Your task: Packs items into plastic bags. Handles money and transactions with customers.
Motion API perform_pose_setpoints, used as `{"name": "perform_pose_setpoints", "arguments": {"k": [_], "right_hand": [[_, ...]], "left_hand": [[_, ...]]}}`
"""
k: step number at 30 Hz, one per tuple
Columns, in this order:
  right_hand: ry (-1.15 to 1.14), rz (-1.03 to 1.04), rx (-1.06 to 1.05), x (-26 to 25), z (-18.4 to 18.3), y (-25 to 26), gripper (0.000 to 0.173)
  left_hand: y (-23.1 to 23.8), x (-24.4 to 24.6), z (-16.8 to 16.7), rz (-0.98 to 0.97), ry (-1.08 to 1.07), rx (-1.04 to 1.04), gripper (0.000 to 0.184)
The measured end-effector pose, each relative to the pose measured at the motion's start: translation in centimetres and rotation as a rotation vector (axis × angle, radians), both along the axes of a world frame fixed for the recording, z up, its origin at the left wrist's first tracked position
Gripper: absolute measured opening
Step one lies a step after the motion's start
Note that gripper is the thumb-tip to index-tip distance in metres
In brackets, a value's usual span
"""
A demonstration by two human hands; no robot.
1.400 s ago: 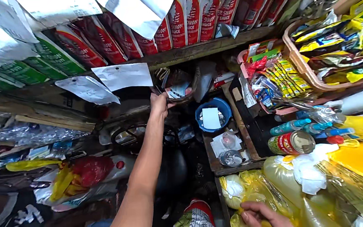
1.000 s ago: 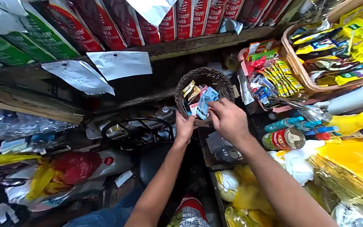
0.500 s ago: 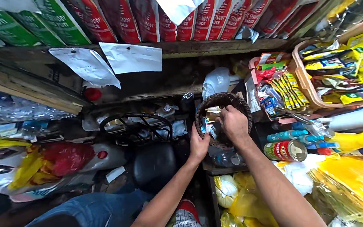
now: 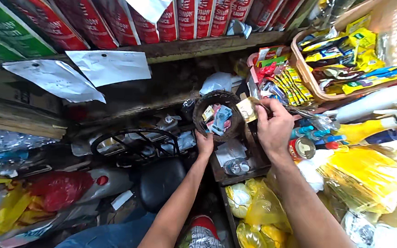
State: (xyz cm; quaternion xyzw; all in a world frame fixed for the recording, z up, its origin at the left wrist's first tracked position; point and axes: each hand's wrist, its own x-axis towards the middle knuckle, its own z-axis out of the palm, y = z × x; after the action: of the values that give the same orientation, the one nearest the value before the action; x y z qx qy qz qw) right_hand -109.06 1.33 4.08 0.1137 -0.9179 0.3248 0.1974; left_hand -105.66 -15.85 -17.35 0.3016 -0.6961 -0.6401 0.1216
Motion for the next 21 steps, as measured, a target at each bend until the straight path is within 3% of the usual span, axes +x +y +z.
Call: {"name": "perform_pose_setpoints", "arguments": {"k": [5,7,9,11,14,15,18,21], "right_hand": [[-0.296,0.025,-0.270,3.7,1.4,3.5,0.024],[-0.403,0.043,-0.299,4.8,1.8,4.1,0.022],[-0.539,0.144,-0.295,6.6,1.7,4.5,0.017],[-0.694,0.260,-0.311,8.8,0.8,4.6,0.015],[-0.829,0.349,-0.402,11.7,-0.5,4.2,0.018],[-0.822,0.344,-0.433,12.3,-0.7,4.1,0.018],[-0.667,0.279,-0.359,14.2,-0.7,5.2,0.021],[-0.467,0.198,-0.260,17.0,0.9,8.0,0.020]], "left_hand": [[-1.5,1.3,0.6,-0.070,-0.010,-0.003,0.088],[-2.0,2.8,2.6,-0.040,0.098,-0.040,0.098],[-2.5,4.7,5.8,-0.107,0.268,-0.096,0.088],[-2.5,6.8,9.0,-0.416,0.420,-0.013,0.071],[-1.1,9.1,11.9,-1.070,0.437,0.342,0.094],[-0.3,10.2,12.2,-1.181,0.403,0.481,0.089],[2.9,13.3,13.0,-1.139,0.280,0.608,0.031],[5.6,14.2,13.4,-1.188,0.217,0.589,0.020]]}}
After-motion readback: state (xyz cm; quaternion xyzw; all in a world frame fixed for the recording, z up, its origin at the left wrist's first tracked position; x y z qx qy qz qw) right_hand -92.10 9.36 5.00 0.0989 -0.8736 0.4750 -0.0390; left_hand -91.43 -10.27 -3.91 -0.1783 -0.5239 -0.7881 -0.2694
